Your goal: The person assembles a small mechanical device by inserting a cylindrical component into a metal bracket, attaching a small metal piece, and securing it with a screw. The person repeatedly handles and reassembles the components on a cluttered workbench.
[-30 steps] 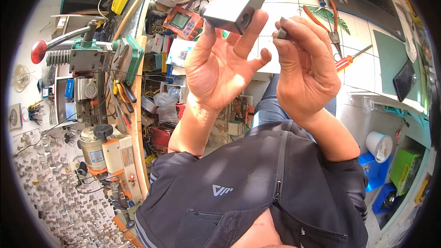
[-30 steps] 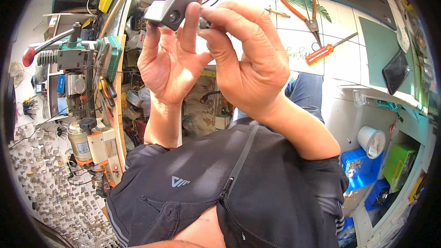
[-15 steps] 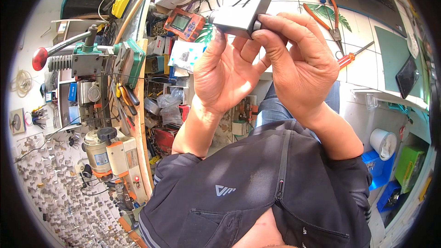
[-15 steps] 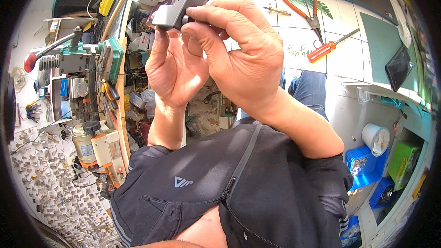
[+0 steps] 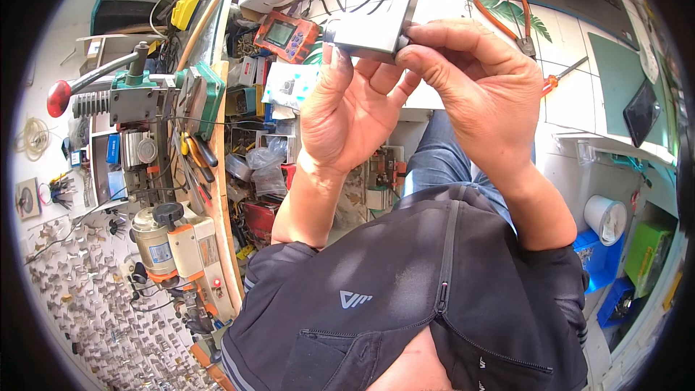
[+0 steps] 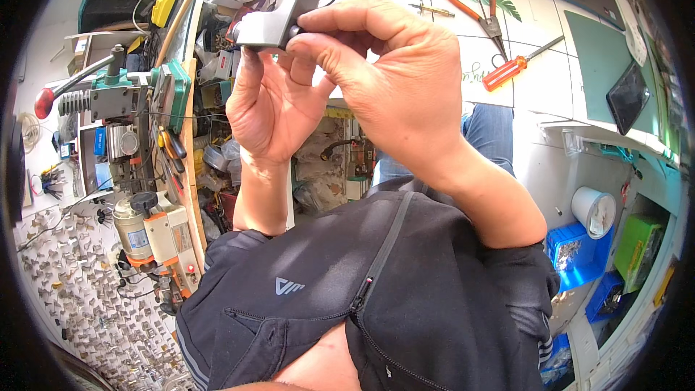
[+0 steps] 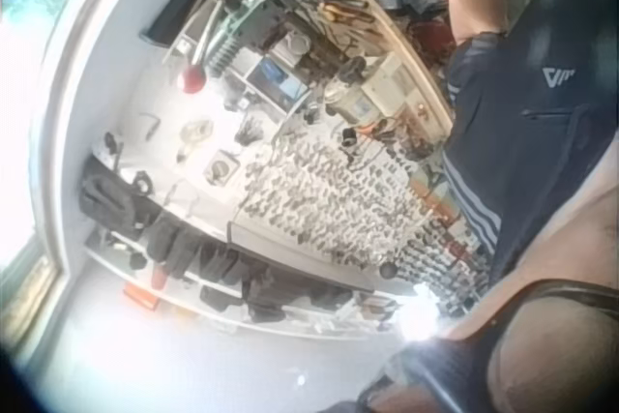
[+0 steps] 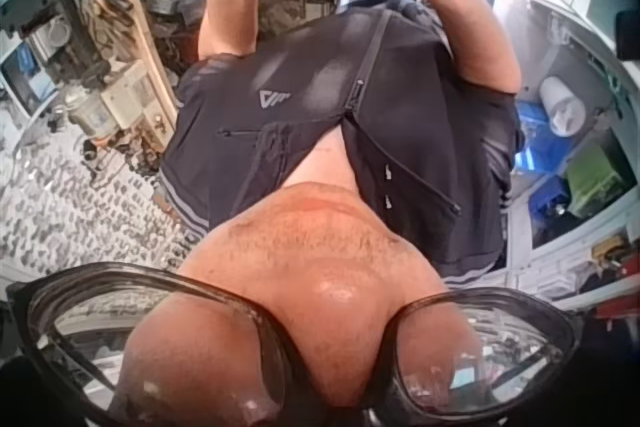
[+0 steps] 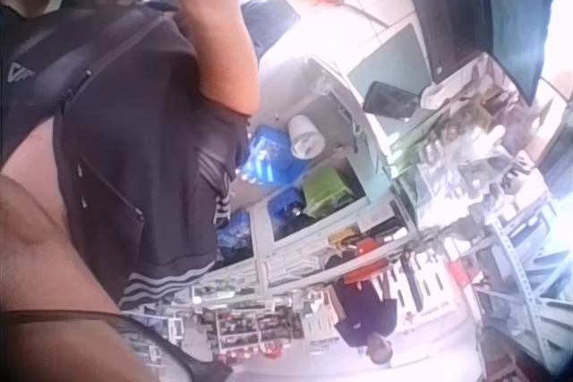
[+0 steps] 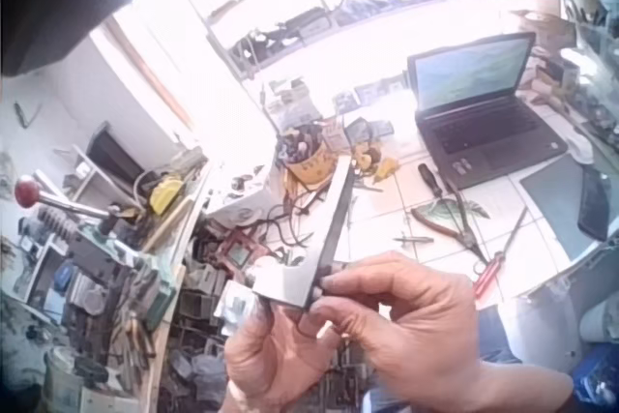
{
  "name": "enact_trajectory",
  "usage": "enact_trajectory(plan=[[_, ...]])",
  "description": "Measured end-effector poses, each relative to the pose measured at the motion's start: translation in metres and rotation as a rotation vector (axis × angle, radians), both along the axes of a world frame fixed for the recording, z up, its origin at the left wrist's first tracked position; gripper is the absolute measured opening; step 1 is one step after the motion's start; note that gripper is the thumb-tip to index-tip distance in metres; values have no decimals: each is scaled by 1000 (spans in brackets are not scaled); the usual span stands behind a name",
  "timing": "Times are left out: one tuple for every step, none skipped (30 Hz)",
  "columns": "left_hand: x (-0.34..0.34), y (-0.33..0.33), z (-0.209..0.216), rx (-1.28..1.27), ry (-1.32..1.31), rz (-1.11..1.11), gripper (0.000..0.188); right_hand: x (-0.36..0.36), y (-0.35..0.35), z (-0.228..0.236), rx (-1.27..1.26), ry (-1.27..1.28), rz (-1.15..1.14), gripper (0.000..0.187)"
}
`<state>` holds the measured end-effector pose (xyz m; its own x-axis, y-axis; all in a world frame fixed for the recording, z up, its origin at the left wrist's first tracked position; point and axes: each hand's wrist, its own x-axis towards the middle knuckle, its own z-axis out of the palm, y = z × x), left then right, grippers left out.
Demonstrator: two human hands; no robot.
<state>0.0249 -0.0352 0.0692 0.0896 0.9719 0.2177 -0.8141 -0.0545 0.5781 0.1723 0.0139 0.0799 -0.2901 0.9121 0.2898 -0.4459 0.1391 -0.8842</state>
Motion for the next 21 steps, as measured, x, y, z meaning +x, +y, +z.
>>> enact_trajectory(plan=[[-1, 0, -1, 2, 19, 9, 43, -1, 0, 0, -15, 15, -25, 19], [-1, 0, -2, 3, 38, 17, 43, -1, 0, 0, -30, 31, -50, 17], [0, 0, -2, -18, 22, 32, 43, -2, 1, -4, 118, -15, -147, 18], [2, -1, 0, -39, 6, 48, 42, -4, 4, -10, 267, -60, -242, 18], [3, -1, 0, -60, -9, 63, 42, -5, 5, -14, 416, -105, -337, 18], [3, -1, 1, -62, -20, 59, 41, -6, 5, -16, 430, -90, -348, 18], [3, -1, 1, -66, -30, 55, 41, -8, 5, -16, 442, -75, -358, 18], [3, -1, 1, -69, -40, 51, 40, -9, 4, -17, 454, -59, -369, 17], [2, -1, 0, -57, -37, 34, 40, -9, 5, -18, 468, -65, -378, 17], [0, -1, -4, -44, -36, 17, 40, -10, 6, -19, 484, -72, -387, 17], [-2, -1, -7, -30, -35, -1, 40, -10, 6, -20, 500, -79, -396, 17], [-2, -1, -8, -22, -34, -4, 40, -9, 5, -19, 476, -72, -379, 17], [-2, 0, -9, -12, -33, -6, 41, -9, 4, -18, 453, -64, -361, 17], [-1, 0, -9, -2, -32, -8, 41, -9, 3, -17, 431, -56, -343, 17], [-1, 0, -8, -10, -2, 1, 41, -9, 3, -16, 437, -56, -344, 17], [2, 0, -5, -18, 28, 8, 41, -8, 3, -16, 443, -56, -347, 17], [3, 0, -3, -27, 58, 15, 42, -8, 3, -16, 448, -57, -349, 17], [4, 0, -2, -39, 26, 12, 42, -8, 4, -17, 459, -56, -354, 17], [6, 0, -2, -49, -6, 10, 42, -8, 6, -19, 469, -55, -359, 17], [6, -1, -2, -60, -38, 8, 42, -9, 7, -21, 479, -53, -363, 17], [6, -1, -3, -54, -23, 7, 43, -9, 6, -21, 460, -43, -351, 17]])
